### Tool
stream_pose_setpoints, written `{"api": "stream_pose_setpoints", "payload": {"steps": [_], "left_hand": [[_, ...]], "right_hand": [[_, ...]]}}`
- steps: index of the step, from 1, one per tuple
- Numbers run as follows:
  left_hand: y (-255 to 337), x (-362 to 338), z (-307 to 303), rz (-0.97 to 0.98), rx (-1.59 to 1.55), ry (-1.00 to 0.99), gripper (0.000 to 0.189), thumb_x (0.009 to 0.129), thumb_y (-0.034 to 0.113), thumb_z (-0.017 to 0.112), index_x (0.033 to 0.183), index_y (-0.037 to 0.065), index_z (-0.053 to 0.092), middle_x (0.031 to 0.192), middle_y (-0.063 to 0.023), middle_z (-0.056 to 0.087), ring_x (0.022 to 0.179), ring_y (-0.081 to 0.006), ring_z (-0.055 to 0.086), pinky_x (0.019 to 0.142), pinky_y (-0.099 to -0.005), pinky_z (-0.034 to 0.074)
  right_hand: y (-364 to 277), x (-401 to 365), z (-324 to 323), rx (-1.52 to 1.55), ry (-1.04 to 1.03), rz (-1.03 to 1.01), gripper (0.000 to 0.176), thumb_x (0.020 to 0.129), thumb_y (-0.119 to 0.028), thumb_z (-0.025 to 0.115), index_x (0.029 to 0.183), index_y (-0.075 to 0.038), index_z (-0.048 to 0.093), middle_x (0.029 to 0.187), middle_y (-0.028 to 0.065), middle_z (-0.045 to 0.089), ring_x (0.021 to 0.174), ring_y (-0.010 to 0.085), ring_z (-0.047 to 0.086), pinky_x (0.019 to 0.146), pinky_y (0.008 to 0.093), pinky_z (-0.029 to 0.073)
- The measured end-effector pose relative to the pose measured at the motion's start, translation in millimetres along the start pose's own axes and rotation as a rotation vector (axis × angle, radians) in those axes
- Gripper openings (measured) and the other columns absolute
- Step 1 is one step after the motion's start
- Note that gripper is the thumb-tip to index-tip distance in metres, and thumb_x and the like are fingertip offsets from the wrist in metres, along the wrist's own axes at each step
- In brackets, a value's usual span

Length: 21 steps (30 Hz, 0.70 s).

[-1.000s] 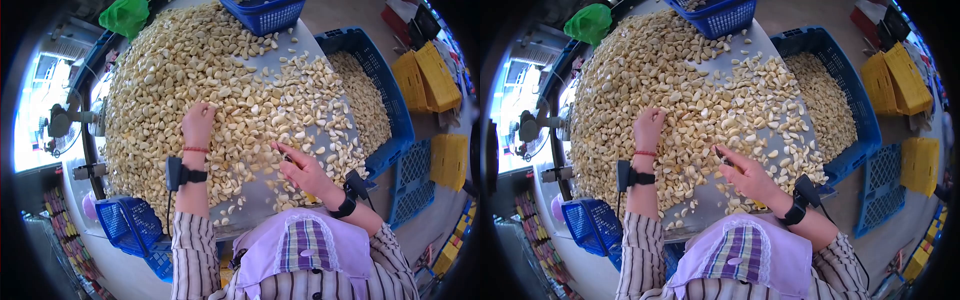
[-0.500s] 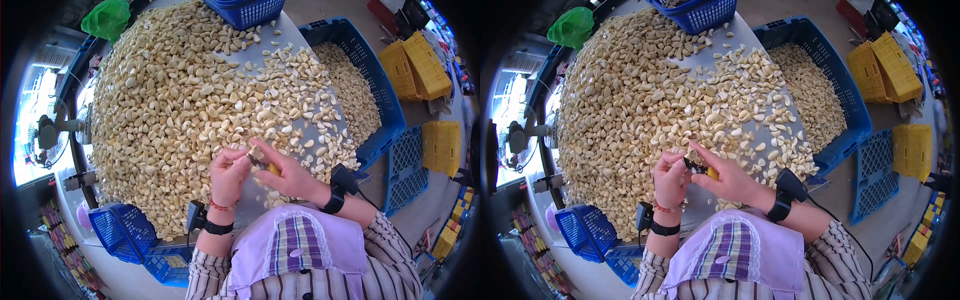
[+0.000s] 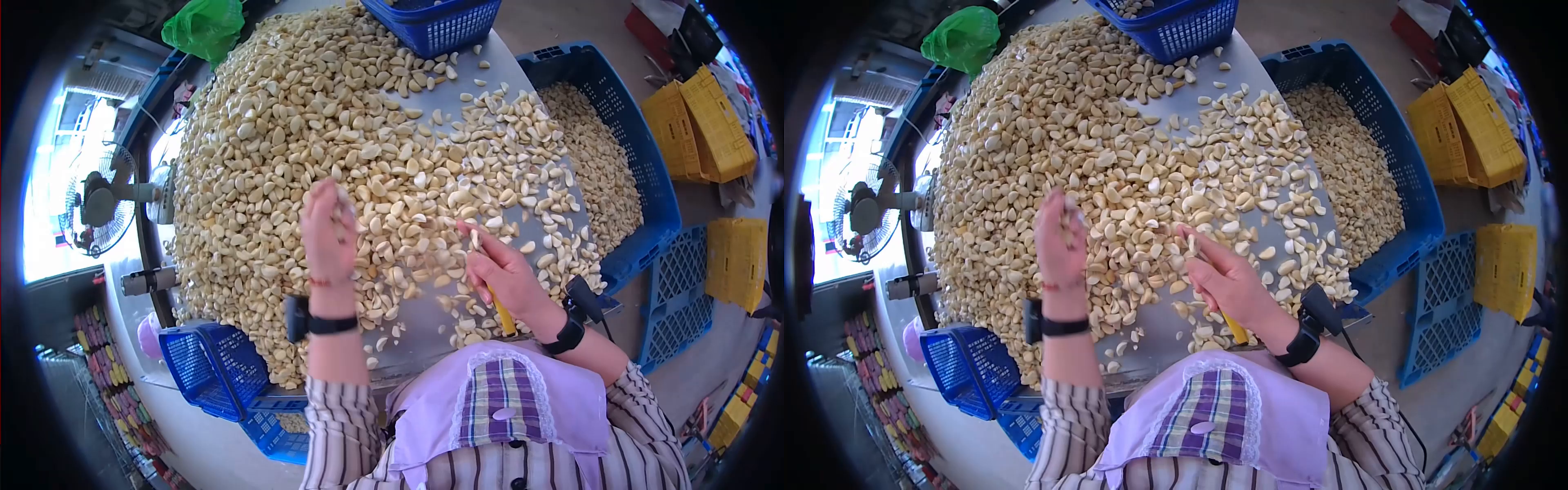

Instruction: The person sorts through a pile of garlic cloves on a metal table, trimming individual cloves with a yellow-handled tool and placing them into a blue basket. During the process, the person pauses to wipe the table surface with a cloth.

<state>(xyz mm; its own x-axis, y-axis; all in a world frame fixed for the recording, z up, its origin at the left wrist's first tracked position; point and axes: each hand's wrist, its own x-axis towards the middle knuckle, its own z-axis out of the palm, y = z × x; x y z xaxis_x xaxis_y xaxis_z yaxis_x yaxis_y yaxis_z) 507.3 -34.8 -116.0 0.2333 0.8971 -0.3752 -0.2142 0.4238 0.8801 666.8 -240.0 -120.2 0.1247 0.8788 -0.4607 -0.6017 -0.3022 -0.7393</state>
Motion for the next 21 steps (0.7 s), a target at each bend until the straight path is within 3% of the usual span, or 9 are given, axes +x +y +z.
{"api": "stream_pose_setpoints", "payload": {"steps": [2,3,8,9,11,12,17,19,21], "left_hand": [[-3.6,58.3,-25.6,0.250,0.939,0.070,0.032,0.089,0.033,0.056,0.104,0.006,0.063,0.062,0.0037,0.053,0.056,-0.0076,0.048,0.044,-0.0201,0.039],[-1.4,62.5,-24.4,0.251,0.938,0.071,0.032,0.089,0.033,0.056,0.104,0.006,0.063,0.062,0.0037,0.053,0.056,-0.0076,0.048,0.044,-0.0201,0.039],[2.1,76.1,-6.9,0.391,1.854,-0.015,0.019,0.082,0.016,0.066,0.097,0.004,0.064,0.058,0.0024,0.052,0.055,-0.0018,0.047,0.040,-0.0170,0.032],[5.3,71.7,-4.7,0.396,1.853,-0.025,0.019,0.082,0.016,0.066,0.097,0.004,0.064,0.058,0.0024,0.052,0.055,-0.0018,0.047,0.040,-0.0170,0.032],[16.5,45.8,-2.3,-0.159,0.789,-0.147,0.015,0.082,0.016,0.065,0.093,0.006,0.060,0.063,0.0007,0.055,0.054,-0.0018,0.046,0.040,-0.0161,0.032],[15.5,28.6,0.2,-0.225,0.429,-0.217,0.011,0.083,0.013,0.063,0.088,0.007,0.055,0.070,-0.0004,0.057,0.054,-0.0012,0.045,0.041,-0.0150,0.033],[-12.6,-53.5,13.6,-0.274,0.104,-0.295,0.011,0.082,0.003,0.061,0.089,0.008,0.053,0.074,-0.0009,0.058,0.054,-0.0028,0.048,0.043,-0.0145,0.033],[-28.4,-76.1,15.5,-0.283,0.086,-0.250,0.013,0.082,0.002,0.062,0.088,0.008,0.053,0.074,-0.0007,0.057,0.056,-0.0032,0.048,0.044,-0.0148,0.034],[-45.4,-87.1,11.2,-0.182,-0.072,-0.365,0.015,0.081,0.003,0.063,0.087,0.009,0.051,0.077,-0.0015,0.059,0.058,-0.0048,0.049,0.047,-0.0167,0.036]], "right_hand": [[1.4,0.4,1.2,-0.062,-0.043,-0.015,0.047,0.096,-0.021,0.051,0.141,-0.015,0.038,0.069,-0.0052,0.048,0.049,0.0005,0.039,0.047,0.0155,0.036],[1.8,0.7,2.4,-0.063,-0.044,-0.016,0.047,0.096,-0.021,0.051,0.141,-0.015,0.038,0.069,-0.0052,0.048,0.049,0.0005,0.039,0.047,0.0155,0.036],[-1.1,-2.9,-2.1,-0.156,-0.066,-0.040,0.051,0.094,-0.025,0.053,0.142,-0.017,0.037,0.072,-0.0049,0.049,0.054,0.0003,0.042,0.049,0.0160,0.038],[-1.9,-4.1,-4.1,-0.155,-0.057,-0.043,0.051,0.094,-0.025,0.053,0.142,-0.017,0.037,0.072,-0.0049,0.049,0.054,0.0003,0.042,0.049,0.0160,0.038],[-2.0,-7.7,-7.5,-0.187,-0.023,-0.066,0.052,0.094,-0.026,0.054,0.142,-0.015,0.037,0.075,-0.0033,0.051,0.061,0.0017,0.046,0.055,0.0169,0.041],[-0.2,-9.9,-8.2,-0.184,-0.013,-0.057,0.052,0.094,-0.026,0.054,0.142,-0.015,0.037,0.075,-0.0033,0.051,0.061,0.0017,0.046,0.055,0.0169,0.041],[19.5,-1.8,-5.4,-0.441,-0.024,-0.270,0.062,0.091,-0.031,0.057,0.144,-0.011,0.032,0.079,0.0007,0.052,0.068,0.0071,0.048,0.066,0.0228,0.043],[-3.8,-9.0,4.4,-0.495,-0.056,-0.267,0.066,0.089,-0.032,0.059,0.144,-0.009,0.031,0.076,0.0021,0.049,0.065,0.0077,0.044,0.062,0.0232,0.040],[-10.1,-11.7,6.4,-0.612,-0.179,-0.118,0.067,0.088,-0.032,0.060,0.144,-0.008,0.030,0.087,0.0074,0.057,0.067,0.0079,0.046,0.067,0.0235,0.042]]}}
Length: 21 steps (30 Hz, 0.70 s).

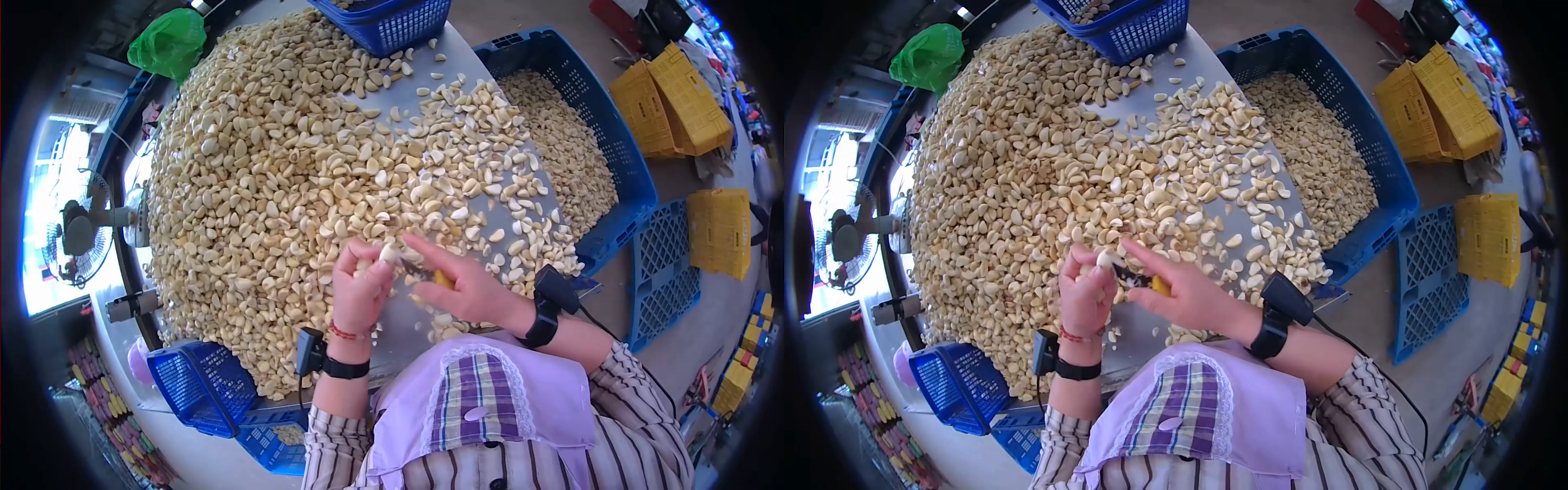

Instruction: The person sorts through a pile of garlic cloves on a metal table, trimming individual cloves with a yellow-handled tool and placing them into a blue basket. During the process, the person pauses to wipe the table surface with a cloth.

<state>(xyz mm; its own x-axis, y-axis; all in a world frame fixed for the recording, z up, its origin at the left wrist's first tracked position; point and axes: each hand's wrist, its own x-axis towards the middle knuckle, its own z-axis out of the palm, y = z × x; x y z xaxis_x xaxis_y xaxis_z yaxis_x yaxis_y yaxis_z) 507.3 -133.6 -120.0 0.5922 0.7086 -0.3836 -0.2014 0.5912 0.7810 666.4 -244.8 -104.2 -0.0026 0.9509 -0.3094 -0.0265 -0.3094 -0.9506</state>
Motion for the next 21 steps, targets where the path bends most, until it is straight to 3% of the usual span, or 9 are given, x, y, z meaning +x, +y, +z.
{"api": "stream_pose_setpoints", "payload": {"steps": [1,5,7,12,14,16,18,19,21], "left_hand": [[-3.5,-3.6,-0.3,0.025,-0.045,-0.067,0.017,0.081,0.005,0.067,0.086,0.009,0.050,0.078,-0.0011,0.059,0.058,-0.0047,0.049,0.049,-0.0179,0.037],[-10.3,-10.2,-2.4,0.046,0.148,-0.067,0.023,0.078,0.011,0.073,0.083,0.009,0.051,0.079,0.0010,0.059,0.063,-0.0033,0.048,0.053,-0.0178,0.038],[-10.2,-9.7,-4.4,0.074,0.180,-0.086,0.023,0.077,0.008,0.073,0.082,0.009,0.051,0.078,0.0014,0.058,0.063,-0.0034,0.048,0.054,-0.0178,0.038],[-4.7,-21.5,-10.8,0.005,0.083,-0.097,0.020,0.075,0.006,0.069,0.083,0.009,0.051,0.071,0.0026,0.053,0.060,-0.0047,0.047,0.052,-0.0181,0.039],[8.5,-37.2,-12.6,0.099,-0.425,-0.301,0.020,0.075,0.008,0.065,0.089,0.011,0.050,0.068,0.0024,0.047,0.055,-0.0068,0.044,0.045,-0.0185,0.035],[45.8,-63.4,-21.5,0.439,-0.467,0.237,0.024,0.076,0.012,0.063,0.095,0.012,0.048,0.072,0.0012,0.046,0.053,-0.0073,0.041,0.038,-0.0196,0.028],[110.3,-96.1,-106.4,0.578,-0.303,-0.152,0.016,0.086,0.008,0.054,0.101,0.008,0.048,0.089,-0.0018,0.053,0.061,-0.0044,0.046,0.045,-0.0144,0.036],[137.7,-114.8,-124.2,0.799,-0.158,0.476,0.011,0.085,0.005,0.054,0.095,0.006,0.049,0.079,-0.0012,0.049,0.053,-0.0052,0.040,0.039,-0.0173,0.031],[193.5,-169.5,-212.8,0.812,0.523,0.966,0.023,0.087,0.022,0.059,0.098,0.004,0.051,0.088,-0.0072,0.055,0.066,-0.0086,0.050,0.052,-0.0188,0.041]], "right_hand": [[-0.5,0.2,0.2,0.025,-0.060,0.059,0.068,0.088,-0.028,0.061,0.144,-0.008,0.029,0.110,0.0117,0.059,0.082,0.0096,0.054,0.080,0.0255,0.044],[12.6,1.5,10.8,0.134,0.003,-0.185,0.066,0.089,-0.024,0.060,0.144,-0.008,0.029,0.127,0.0126,0.054,0.101,0.0120,0.054,0.092,0.0267,0.040],[17.1,2.1,13.4,0.105,0.050,-0.312,0.061,0.090,-0.013,0.057,0.144,-0.009,0.031,0.092,0.0008,0.058,0.077,0.0063,0.050,0.071,0.0240,0.044],[-0.2,-0.9,11.2,0.162,0.019,-0.062,0.057,0.091,-0.013,0.054,0.144,-0.010,0.032,0.088,-0.0003,0.060,0.069,0.0028,0.052,0.063,0.0190,0.044],[2.7,-0.6,9.4,0.184,0.077,0.071,0.055,0.092,-0.013,0.052,0.143,-0.010,0.033,0.084,-0.0007,0.059,0.064,0.0018,0.051,0.058,0.0172,0.043],[17.8,-4.9,-0.3,0.462,0.153,0.113,0.049,0.093,-0.017,0.054,0.140,-0.012,0.039,0.082,0.0007,0.059,0.064,0.0036,0.052,0.056,0.0171,0.044],[17.8,-7.8,1.8,0.507,0.222,0.099,0.047,0.094,-0.017,0.052,0.139,-0.013,0.041,0.068,-0.0045,0.049,0.049,-0.0009,0.039,0.044,0.0143,0.032],[20.0,-9.1,-1.2,0.538,0.242,0.100,0.046,0.095,-0.017,0.051,0.139,-0.012,0.040,0.069,-0.0039,0.049,0.049,-0.0002,0.040,0.045,0.0146,0.033],[21.5,-8.1,-2.5,0.593,0.271,0.105,0.047,0.095,-0.018,0.050,0.139,-0.008,0.039,0.069,-0.0031,0.049,0.048,0.0009,0.041,0.045,0.0150,0.034]]}}
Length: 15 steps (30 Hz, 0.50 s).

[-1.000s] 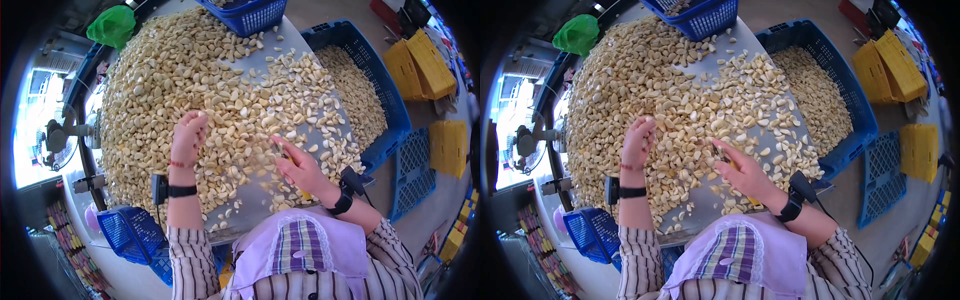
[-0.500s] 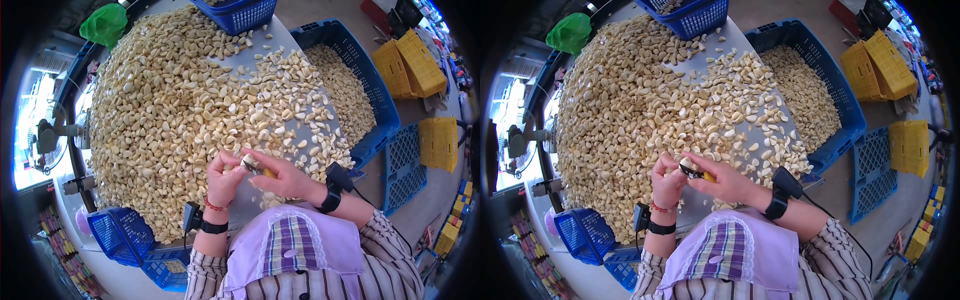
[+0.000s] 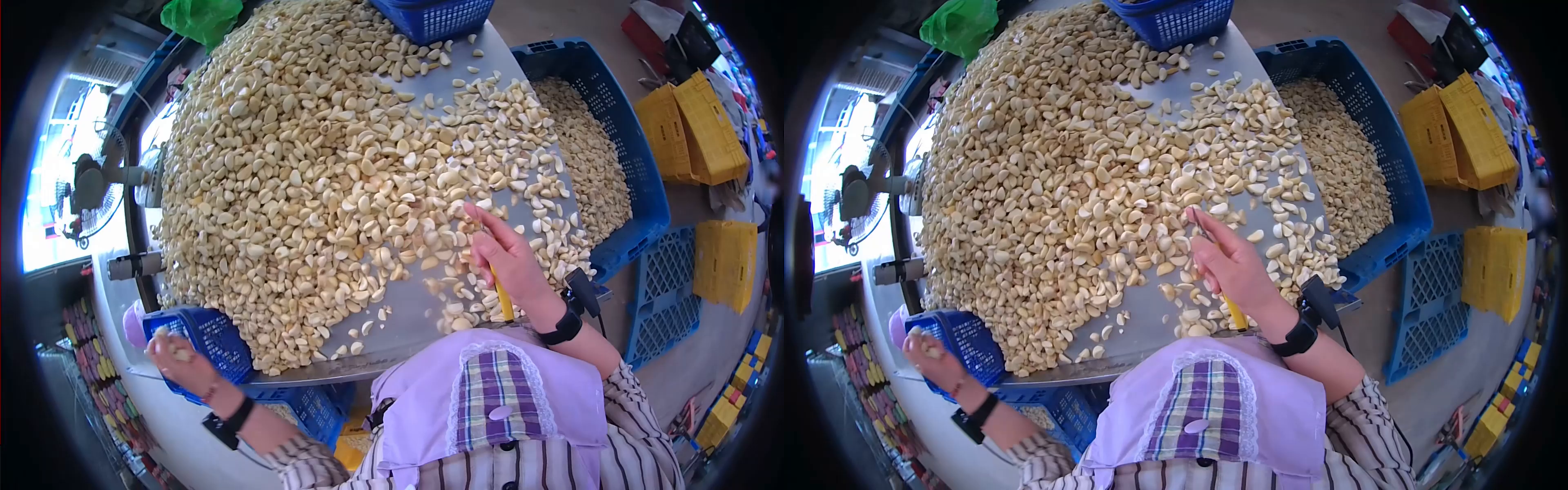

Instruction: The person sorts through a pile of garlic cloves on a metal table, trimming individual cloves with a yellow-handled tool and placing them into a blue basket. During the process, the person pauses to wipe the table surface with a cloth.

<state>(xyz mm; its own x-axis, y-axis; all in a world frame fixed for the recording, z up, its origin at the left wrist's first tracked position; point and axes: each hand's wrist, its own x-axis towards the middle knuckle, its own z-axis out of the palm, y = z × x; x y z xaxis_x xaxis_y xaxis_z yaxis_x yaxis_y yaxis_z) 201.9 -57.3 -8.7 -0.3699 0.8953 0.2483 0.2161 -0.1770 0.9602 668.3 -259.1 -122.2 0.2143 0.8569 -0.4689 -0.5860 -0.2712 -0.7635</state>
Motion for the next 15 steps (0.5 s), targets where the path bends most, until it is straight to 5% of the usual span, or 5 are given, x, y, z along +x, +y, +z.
{"api": "stream_pose_setpoints", "payload": {"steps": [5,9,11,13,15], "left_hand": [[-25.0,84.9,-102.7,-0.053,1.181,0.111,0.063,0.082,0.046,0.065,0.120,-0.002,0.051,0.109,-0.0158,0.059,0.098,-0.0251,0.058,0.086,-0.0364,0.048],[7.8,11.3,9.4,0.829,1.797,0.316,0.060,0.081,0.043,0.068,0.124,0.003,0.054,0.114,-0.0203,0.060,0.108,-0.0320,0.054,0.097,-0.0434,0.038],[3.1,-24.2,69.3,0.916,1.209,-0.012,0.042,0.082,0.025,0.071,0.117,0.003,0.060,0.107,-0.0154,0.063,0.098,-0.0256,0.058,0.087,-0.0375,0.045],[-8.6,-76.0,134.0,0.271,0.756,-0.273,0.036,0.076,0.011,0.074,0.110,0.005,0.064,0.094,-0.0109,0.064,0.081,-0.0193,0.060,0.069,-0.0311,0.049],[-30.4,-112.4,192.8,0.369,0.657,-0.498,0.030,0.076,0.017,0.075,0.103,0.005,0.067,0.076,-0.0048,0.062,0.062,-0.0157,0.057,0.057,-0.0282,0.046]], "right_hand": [[10.1,8.0,8.4,-0.036,-0.025,0.026,0.045,0.095,-0.019,0.050,0.137,-0.006,0.042,0.068,-0.0030,0.048,0.048,0.0010,0.040,0.045,0.0153,0.033],[9.5,7.3,13.8,-0.051,-0.031,0.046,0.043,0.095,-0.020,0.050,0.135,-0.006,0.044,0.068,-0.0032,0.047,0.048,0.0009,0.040,0.044,0.0156,0.032],[9.2,6.3,13.5,-0.062,-0.016,0.050,0.043,0.095,-0.020,0.051,0.135,-0.006,0.044,0.068,-0.0032,0.047,0.048,0.0009,0.040,0.044,0.0157,0.032],[11.0,5.0,12.7,-0.073,0.020,0.060,0.043,0.095,-0.021,0.051,0.135,-0.006,0.045,0.068,-0.0030,0.047,0.047,0.0011,0.040,0.044,0.0160,0.033],[10.9,2.7,14.2,-0.096,0.031,0.055,0.043,0.095,-0.021,0.052,0.135,-0.006,0.045,0.068,-0.0029,0.048,0.047,0.0012,0.040,0.044,0.0160,0.033]]}}
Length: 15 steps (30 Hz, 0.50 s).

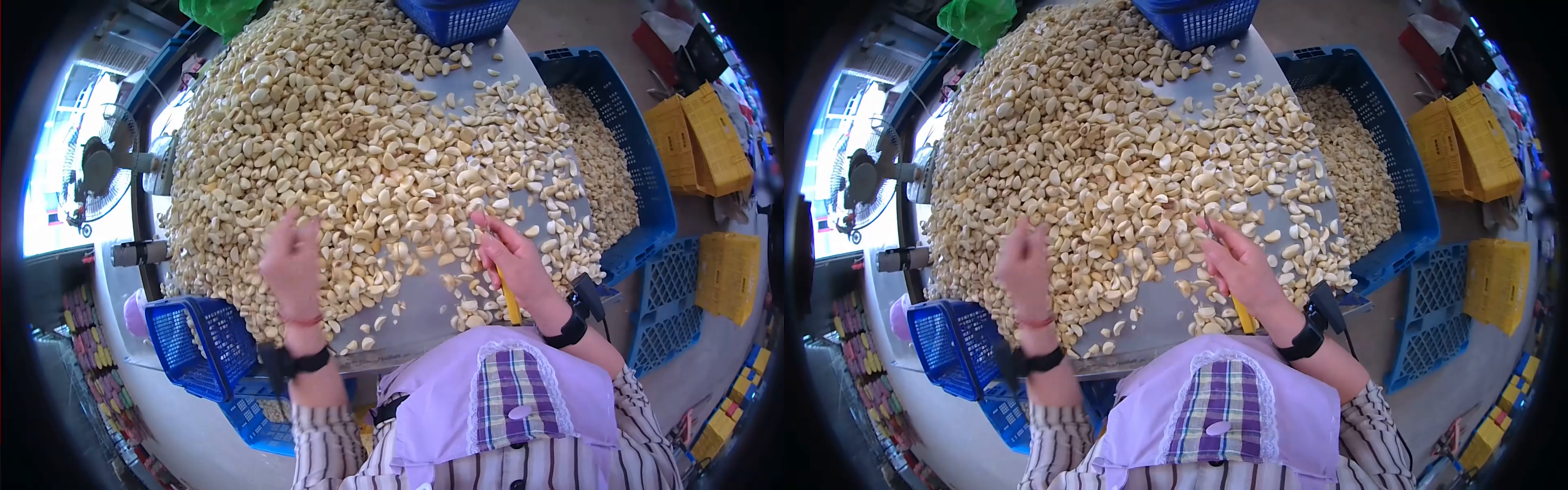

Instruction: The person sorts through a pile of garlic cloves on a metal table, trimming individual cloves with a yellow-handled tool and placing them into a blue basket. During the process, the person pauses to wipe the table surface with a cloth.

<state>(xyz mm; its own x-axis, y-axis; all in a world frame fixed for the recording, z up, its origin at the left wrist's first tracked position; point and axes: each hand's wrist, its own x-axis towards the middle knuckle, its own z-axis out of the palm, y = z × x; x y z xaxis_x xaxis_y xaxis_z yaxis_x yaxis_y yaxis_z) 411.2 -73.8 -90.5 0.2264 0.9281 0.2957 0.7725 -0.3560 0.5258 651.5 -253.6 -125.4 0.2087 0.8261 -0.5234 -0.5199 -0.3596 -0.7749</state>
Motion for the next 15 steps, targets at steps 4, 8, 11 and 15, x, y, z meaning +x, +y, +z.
{"api": "stream_pose_setpoints", "payload": {"steps": [4,8,11,15], "left_hand": [[32.0,9.3,82.5,0.213,0.325,-0.404,0.027,0.077,0.026,0.073,0.085,0.001,0.065,0.070,-0.0074,0.059,0.062,-0.0188,0.057,0.062,-0.0294,0.047],[22.4,4.7,95.5,0.305,0.170,-0.297,0.022,0.078,0.020,0.072,0.083,0.001,0.063,0.071,-0.0049,0.061,0.061,-0.0136,0.057,0.060,-0.0267,0.047],[18.0,-6.7,84.9,-0.326,-0.556,-0.625,0.012,0.083,0.009,0.067,0.090,0.003,0.060,0.079,-0.0004,0.062,0.063,-0.0041,0.054,0.054,-0.0188,0.044],[35.1,-37.8,58.1,-0.367,-0.914,-0.576,0.015,0.083,0.002,0.065,0.093,0.004,0.055,0.080,-0.0005,0.062,0.065,-0.0027,0.054,0.055,-0.0163,0.042]], "right_hand": [[-6.4,-8.5,2.0,-0.082,0.004,-0.016,0.041,0.094,-0.020,0.049,0.132,-0.003,0.046,0.070,-0.0010,0.049,0.049,0.0025,0.041,0.046,0.0160,0.036],[-2.1,-11.0,-2.6,-0.062,0.015,-0.034,0.042,0.094,-0.020,0.054,0.133,-0.007,0.047,0.068,-0.0025,0.051,0.047,0.0012,0.041,0.043,0.0163,0.034],[4.3,-8.6,-1.6,-0.095,0.020,-0.043,0.045,0.092,-0.022,0.056,0.133,-0.006,0.046,0.070,-0.0013,0.053,0.053,0.0030,0.047,0.047,0.0178,0.039],[-1.1,-13.2,12.6,-0.329,-0.106,-0.190,0.052,0.092,-0.024,0.056,0.138,-0.008,0.041,0.074,0.0000,0.054,0.065,0.0082,0.051,0.062,0.0238,0.046]]}}
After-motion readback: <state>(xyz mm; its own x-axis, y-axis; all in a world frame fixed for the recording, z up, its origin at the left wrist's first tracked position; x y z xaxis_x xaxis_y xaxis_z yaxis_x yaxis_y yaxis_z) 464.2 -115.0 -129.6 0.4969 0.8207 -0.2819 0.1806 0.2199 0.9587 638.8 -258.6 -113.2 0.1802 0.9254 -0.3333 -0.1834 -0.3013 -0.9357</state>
